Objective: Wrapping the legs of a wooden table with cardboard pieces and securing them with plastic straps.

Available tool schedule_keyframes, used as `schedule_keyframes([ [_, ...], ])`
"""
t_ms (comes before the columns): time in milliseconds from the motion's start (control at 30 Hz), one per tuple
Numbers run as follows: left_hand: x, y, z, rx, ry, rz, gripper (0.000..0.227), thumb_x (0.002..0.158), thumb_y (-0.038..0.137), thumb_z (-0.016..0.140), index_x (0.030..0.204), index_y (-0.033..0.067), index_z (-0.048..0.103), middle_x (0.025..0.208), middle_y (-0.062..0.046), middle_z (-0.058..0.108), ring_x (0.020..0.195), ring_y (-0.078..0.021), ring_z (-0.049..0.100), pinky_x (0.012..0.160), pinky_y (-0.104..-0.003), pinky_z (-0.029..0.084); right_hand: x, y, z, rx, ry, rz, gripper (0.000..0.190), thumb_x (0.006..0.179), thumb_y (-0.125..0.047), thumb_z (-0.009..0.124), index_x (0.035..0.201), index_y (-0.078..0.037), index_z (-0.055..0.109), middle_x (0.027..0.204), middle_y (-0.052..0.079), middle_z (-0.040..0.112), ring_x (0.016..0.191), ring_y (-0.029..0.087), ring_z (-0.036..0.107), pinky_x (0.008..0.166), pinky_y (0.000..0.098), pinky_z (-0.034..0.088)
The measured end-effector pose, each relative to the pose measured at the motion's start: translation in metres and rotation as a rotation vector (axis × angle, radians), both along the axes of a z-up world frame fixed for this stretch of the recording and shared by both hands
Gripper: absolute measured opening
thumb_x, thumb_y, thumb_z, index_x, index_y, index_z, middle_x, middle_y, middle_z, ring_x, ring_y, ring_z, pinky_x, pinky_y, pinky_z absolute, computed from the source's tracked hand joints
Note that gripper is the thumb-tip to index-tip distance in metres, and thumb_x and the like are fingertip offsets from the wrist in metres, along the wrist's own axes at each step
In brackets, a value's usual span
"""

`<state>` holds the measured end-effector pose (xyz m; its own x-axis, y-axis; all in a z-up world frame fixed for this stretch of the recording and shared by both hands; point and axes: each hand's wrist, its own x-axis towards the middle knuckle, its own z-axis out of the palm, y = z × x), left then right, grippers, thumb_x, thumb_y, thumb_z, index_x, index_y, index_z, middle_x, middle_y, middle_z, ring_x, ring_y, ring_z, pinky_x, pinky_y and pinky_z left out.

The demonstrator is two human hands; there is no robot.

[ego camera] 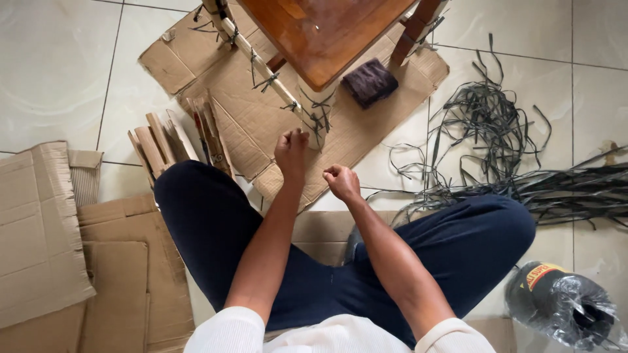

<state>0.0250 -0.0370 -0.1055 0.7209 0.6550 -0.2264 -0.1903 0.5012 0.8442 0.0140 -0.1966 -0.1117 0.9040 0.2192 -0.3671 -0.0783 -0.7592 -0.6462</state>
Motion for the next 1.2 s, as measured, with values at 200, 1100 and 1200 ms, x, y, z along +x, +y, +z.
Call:
schedule_keyframes([
  [200,-0.006,-0.030,-0.020,0.382,0.458,-0.213,0.021,0.095,0.023,0.065,0.090,0.0033,0.071,0.079,-0.007,0.073,0.070,-0.0152,0.067,0.067,-0.032,0.053,-0.001,-0.019,-0.005,-0.040,0.001,0.020,0.026,0.089,-0.034,0.071,0.104,-0.015,0.080,0.100,0.011,0.078,0.096,0.029,0.074,0.088,0.0417,0.056],
  [1100,-0.018,-0.111,-0.020,0.967,0.663,-0.997,0.031,0.090,0.032,0.069,0.111,0.0104,0.074,0.108,-0.014,0.076,0.104,-0.0352,0.071,0.091,-0.048,0.054,0.021,-0.083,0.002,-0.162,0.054,-0.256,0.015,0.076,-0.018,0.077,0.091,-0.015,0.075,0.096,0.016,0.075,0.099,0.035,0.070,0.089,0.0440,0.054],
  [1200,-0.018,-0.112,-0.021,0.964,0.658,-0.997,0.032,0.090,0.033,0.069,0.111,0.0103,0.074,0.109,-0.014,0.076,0.105,-0.0349,0.071,0.091,-0.048,0.054,0.018,-0.095,-0.046,-0.146,0.012,-0.284,0.014,0.084,-0.021,0.071,0.097,-0.016,0.075,0.105,0.015,0.075,0.106,0.034,0.069,0.095,0.0432,0.053],
])
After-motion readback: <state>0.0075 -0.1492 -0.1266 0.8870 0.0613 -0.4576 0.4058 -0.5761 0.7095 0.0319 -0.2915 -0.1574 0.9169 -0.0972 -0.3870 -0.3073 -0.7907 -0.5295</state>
